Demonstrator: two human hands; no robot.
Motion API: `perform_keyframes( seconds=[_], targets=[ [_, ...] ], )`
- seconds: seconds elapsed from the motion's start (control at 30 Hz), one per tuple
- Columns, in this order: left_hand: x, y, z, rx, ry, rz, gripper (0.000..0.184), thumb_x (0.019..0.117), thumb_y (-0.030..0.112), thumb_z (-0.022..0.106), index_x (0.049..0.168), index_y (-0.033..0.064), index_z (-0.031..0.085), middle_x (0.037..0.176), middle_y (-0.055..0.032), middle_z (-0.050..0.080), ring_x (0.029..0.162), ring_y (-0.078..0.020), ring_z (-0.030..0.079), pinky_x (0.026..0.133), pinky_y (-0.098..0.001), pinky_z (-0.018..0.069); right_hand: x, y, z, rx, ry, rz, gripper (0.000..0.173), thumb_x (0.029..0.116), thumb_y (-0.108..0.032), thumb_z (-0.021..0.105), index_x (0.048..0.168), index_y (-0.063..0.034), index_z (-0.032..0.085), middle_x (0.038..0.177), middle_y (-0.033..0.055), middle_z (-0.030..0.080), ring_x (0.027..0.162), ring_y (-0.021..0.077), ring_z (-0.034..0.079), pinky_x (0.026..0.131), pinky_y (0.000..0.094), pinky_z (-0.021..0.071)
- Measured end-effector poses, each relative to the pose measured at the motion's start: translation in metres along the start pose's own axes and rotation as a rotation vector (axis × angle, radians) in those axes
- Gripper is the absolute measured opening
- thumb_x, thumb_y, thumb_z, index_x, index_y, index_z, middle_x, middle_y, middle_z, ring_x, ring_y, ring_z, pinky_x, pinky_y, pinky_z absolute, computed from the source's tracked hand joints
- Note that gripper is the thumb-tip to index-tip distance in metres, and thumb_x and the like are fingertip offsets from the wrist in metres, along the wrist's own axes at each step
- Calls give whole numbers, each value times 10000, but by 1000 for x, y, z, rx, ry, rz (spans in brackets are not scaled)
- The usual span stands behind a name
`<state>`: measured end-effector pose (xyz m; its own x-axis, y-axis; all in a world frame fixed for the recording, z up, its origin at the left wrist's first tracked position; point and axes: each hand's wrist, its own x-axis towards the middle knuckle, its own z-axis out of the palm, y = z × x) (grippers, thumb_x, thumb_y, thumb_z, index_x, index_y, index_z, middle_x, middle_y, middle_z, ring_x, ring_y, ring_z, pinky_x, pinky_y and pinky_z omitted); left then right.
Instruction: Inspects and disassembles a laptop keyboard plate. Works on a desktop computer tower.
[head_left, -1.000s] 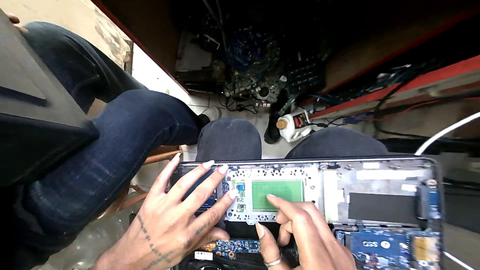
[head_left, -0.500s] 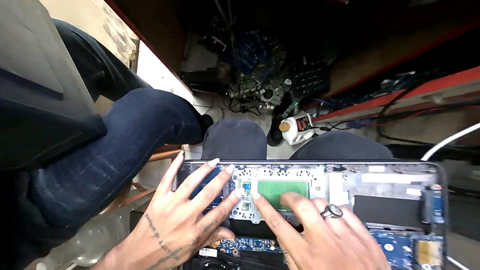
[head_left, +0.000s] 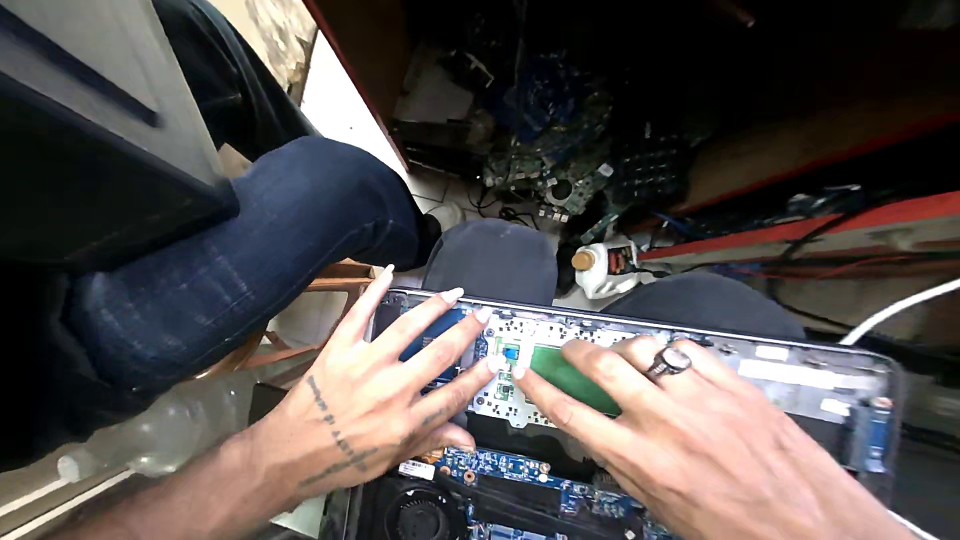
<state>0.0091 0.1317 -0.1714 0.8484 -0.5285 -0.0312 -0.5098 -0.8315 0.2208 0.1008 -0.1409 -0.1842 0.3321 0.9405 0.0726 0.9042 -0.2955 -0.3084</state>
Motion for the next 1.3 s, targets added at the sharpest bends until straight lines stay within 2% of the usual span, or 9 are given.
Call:
perform_keyframes(
  seconds=[0.1, 0.17, 0.37, 0.57, 0.8, 1.3],
  targets=[
    [0, 0, 0, -19, -4, -4, 508, 1059, 548, 376, 1353, 253, 666, 1501, -112, 548, 1458, -375, 420, 1163, -725, 230, 2, 9, 0, 28, -12, -52, 367, 1035, -214, 499, 1379, -186, 623, 1141, 140, 633, 860, 323, 600, 675, 440, 451],
    [0, -1, -1, -28, -16, -3, 495, 1059, 539, 391, 1366, 259, 658, 1507, -115, 542, 1464, -373, 412, 1164, -720, 234, 5, 14, -1, 39, -22, -87, 353, 1041, -242, 492, 1360, -191, 632, 1123, 134, 643, 881, 327, 620, 689, 448, 482],
    [1, -1, -2, -45, -15, -8, 491, 1052, 534, 413, 1363, 247, 660, 1503, -113, 547, 1462, -371, 417, 1163, -726, 240, 16, 28, -4, 43, -45, -185, 360, 1044, -294, 436, 1313, -202, 656, 1054, 119, 619, 854, 316, 596, 658, 431, 451],
    [2, -1, -4, -56, -37, -13, 499, 1052, 540, 399, 1355, 245, 662, 1516, -108, 536, 1459, -373, 423, 1155, -728, 264, 15, 35, 0, 78, -26, -239, 373, 1068, -300, 421, 1336, -184, 652, 1050, 123, 612, 861, 309, 584, 691, 430, 459],
    [2, -1, -4, -59, -41, -3, 507, 1055, 534, 393, 1355, 228, 665, 1509, -103, 542, 1467, -364, 414, 1166, -726, 251, 15, 39, 1, 102, -31, -252, 377, 1070, -320, 420, 1334, -180, 652, 1037, 123, 613, 826, 298, 577, 668, 421, 457],
    [2, -1, -3, -65, -39, -8, 508, 1046, 546, 403, 1353, 242, 670, 1527, -99, 528, 1471, -366, 409, 1173, -723, 241, 13, 40, 0, 100, -31, -255, 372, 1073, -325, 440, 1344, -180, 650, 1089, 128, 624, 884, 302, 595, 716, 424, 479]
  ],
)
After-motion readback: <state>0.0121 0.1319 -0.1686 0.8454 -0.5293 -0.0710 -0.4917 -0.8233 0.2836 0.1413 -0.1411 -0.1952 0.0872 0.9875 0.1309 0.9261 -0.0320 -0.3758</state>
